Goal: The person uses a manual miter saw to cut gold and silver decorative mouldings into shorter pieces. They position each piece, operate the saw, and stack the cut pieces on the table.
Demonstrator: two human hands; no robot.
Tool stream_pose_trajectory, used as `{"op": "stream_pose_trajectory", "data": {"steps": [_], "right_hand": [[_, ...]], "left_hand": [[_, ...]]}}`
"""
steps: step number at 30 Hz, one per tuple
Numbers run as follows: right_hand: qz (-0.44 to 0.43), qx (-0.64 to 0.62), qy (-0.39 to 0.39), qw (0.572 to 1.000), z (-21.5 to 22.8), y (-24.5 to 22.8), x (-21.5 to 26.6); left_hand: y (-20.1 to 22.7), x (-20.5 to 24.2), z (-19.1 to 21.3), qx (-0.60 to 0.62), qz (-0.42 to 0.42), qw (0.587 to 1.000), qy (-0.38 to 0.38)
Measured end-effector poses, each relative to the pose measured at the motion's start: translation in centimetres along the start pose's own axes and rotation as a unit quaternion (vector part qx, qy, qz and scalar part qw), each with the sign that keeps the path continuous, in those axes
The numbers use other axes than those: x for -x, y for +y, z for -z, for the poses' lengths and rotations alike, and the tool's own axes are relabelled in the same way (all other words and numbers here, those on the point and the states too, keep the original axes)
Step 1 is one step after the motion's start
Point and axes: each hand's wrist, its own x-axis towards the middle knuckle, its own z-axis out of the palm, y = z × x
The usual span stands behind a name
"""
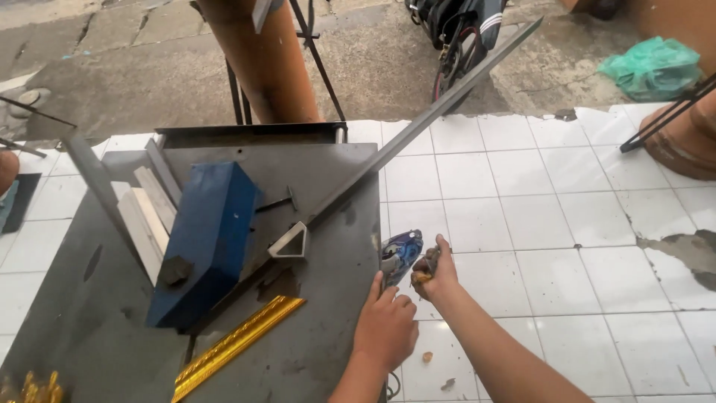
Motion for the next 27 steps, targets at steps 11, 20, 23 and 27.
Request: {"op": "stream_pose_trajectory", "data": {"steps": [11, 20, 23, 27], "right_hand": [[-0.204, -0.021, 0.055, 0.977, -3.7, 7.2, -30.1], [0.037, 0.549, -0.006, 0.835, -3.2, 3.6, -17.1], [0.168, 0.726, 0.013, 0.667, -3.3, 2.2, -17.6], [0.299, 0.693, 0.035, 0.655, -1.7, 1.3, -17.9]], "left_hand": [[-0.6, 0.3, -1.2, 0.079, 0.002, 0.993, 0.084], [0.2, 0.3, -0.6, 0.084, 0.017, 0.996, 0.021], [-0.1, 0.2, 0.1, 0.072, 0.013, 0.997, 0.024], [0.4, 0.5, -0.6, 0.061, 0.011, 0.997, 0.041]]}}
